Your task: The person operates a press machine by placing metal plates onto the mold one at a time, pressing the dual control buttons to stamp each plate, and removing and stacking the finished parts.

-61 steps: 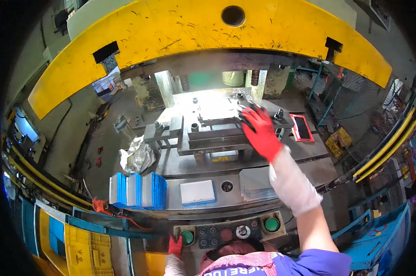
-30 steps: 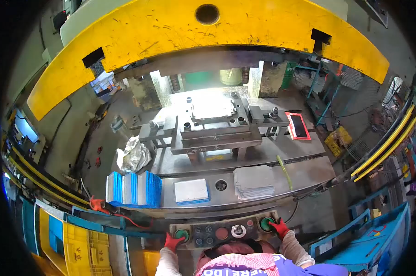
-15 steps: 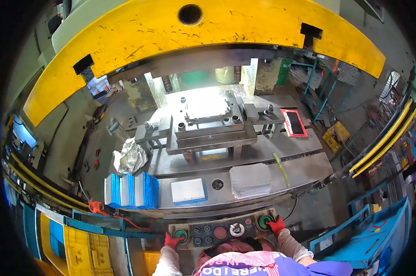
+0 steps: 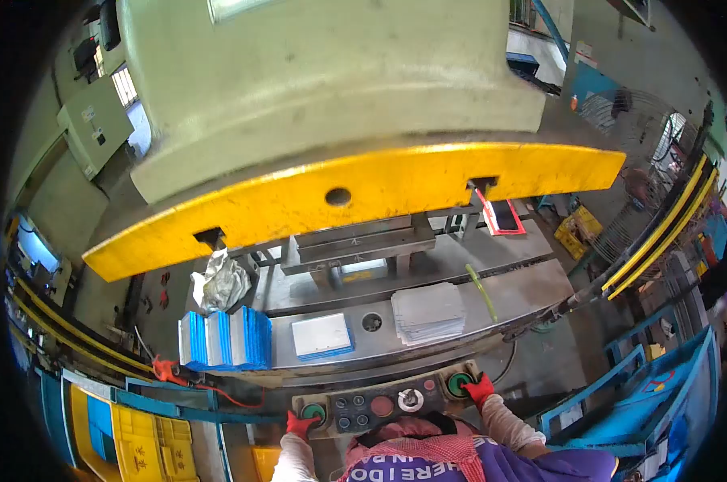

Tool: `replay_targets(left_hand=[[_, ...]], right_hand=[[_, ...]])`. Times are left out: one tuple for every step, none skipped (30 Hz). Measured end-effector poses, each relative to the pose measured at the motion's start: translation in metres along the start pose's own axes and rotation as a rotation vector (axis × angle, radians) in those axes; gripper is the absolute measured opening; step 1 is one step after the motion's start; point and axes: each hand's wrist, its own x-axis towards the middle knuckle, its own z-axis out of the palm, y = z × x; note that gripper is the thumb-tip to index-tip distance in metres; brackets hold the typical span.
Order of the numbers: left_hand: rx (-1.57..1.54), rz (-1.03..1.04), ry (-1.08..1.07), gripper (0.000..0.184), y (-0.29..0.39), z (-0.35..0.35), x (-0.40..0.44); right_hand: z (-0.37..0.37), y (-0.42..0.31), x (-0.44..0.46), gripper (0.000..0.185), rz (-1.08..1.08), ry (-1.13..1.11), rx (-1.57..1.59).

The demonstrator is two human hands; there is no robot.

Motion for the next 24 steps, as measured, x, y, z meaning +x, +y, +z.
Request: replay_targets(left_hand=[[-0.005,-0.004,-0.006,0.141,0.001,0.000,0.000],[-0.010,-0.007,-0.012,0.142,0.002,-0.001,-0.001],[0.008,0.020,0.004,0.142,0.003,-0.001,-0.002],[0.027,0.049,0.019,0.142,0.003,-0.002,-0.003],[0.046,0.079,0.034,0.142,0.005,-0.002,-0.003],[0.024,0.075,0.021,0.142,0.005,-0.002,-0.004],[0.001,0.071,0.008,0.143,0.001,-0.002,-0.002],[-0.022,0.064,-0.005,0.143,0.003,-0.004,-0.005],[-0.013,0.052,-0.017,0.143,-0.004,-0.002,0.006],[-0.003,0.040,-0.027,0.142,-0.030,0.001,0.036],[0.004,0.026,-0.037,0.142,-0.044,0.002,0.053],[0.006,0.034,-0.038,0.141,-0.035,0.000,0.044],[0.007,0.040,-0.040,0.141,-0.025,-0.002,0.031],[0.008,0.044,-0.042,0.140,0.004,-0.006,-0.001],[-0.130,0.027,-0.080,0.138,0.038,-0.010,-0.038],[-0.269,0.006,-0.117,0.137,0.072,-0.013,-0.078],[-0.324,0.012,-0.131,0.134,0.063,-0.013,-0.074],[-0.378,0.018,-0.145,0.132,0.054,-0.013,-0.071],[-0.350,0.055,-0.139,0.129,0.016,-0.009,-0.025],[-0.326,0.094,-0.133,0.125,-0.011,-0.006,-0.002],[-0.147,0.087,0.033,0.122,-0.003,-0.006,-0.019],[0.030,0.084,0.198,0.119,0.030,-0.007,-0.051],[0.206,0.083,0.364,0.116,0.068,-0.010,-0.088],[0.229,0.224,0.475,0.114,0.093,-0.013,-0.117]], right_hand=[[0.001,0.000,0.002,0.103,-0.009,0.001,-0.004],[0.002,0.001,0.002,0.103,-0.018,0.003,-0.006],[0.003,0.002,0.002,0.102,-0.005,-0.006,-0.008],[0.000,-0.002,-0.001,0.102,0.009,-0.013,-0.008],[-0.003,-0.006,-0.004,0.102,0.022,-0.020,-0.007],[-0.006,-0.011,-0.007,0.103,0.029,-0.033,-0.018],[-0.010,-0.016,-0.009,0.104,0.035,-0.045,-0.029],[-0.011,-0.018,-0.011,0.105,0.041,-0.060,-0.041],[-0.007,-0.011,-0.007,0.105,0.014,-0.038,-0.040],[-0.001,-0.004,-0.003,0.104,-0.012,-0.017,-0.038],[0.002,-0.001,0.000,0.103,-0.040,0.004,-0.037],[0.003,0.002,0.004,0.104,-0.041,-0.011,-0.023],[0.004,0.006,0.007,0.104,-0.042,-0.028,-0.010],[0.004,0.008,0.007,0.104,-0.043,-0.044,0.003],[0.006,0.012,0.010,0.104,-0.053,-0.049,0.015],[0.004,0.013,0.012,0.104,-0.063,-0.057,0.025],[0.002,0.013,0.011,0.104,-0.070,-0.069,0.031],[0.000,0.014,0.011,0.102,-0.080,-0.134,0.138],[-0.001,0.015,0.013,0.100,-0.089,-0.200,0.243],[-0.001,0.017,0.015,0.098,-0.100,-0.263,0.348],[-0.008,0.025,0.014,0.095,-0.149,-0.222,0.302],[-0.019,0.041,0.019,0.092,-0.205,-0.178,0.258],[-0.027,0.032,0.021,0.088,-0.171,-0.040,0.302],[-0.038,0.016,0.019,0.083,-0.142,0.100,0.347]])
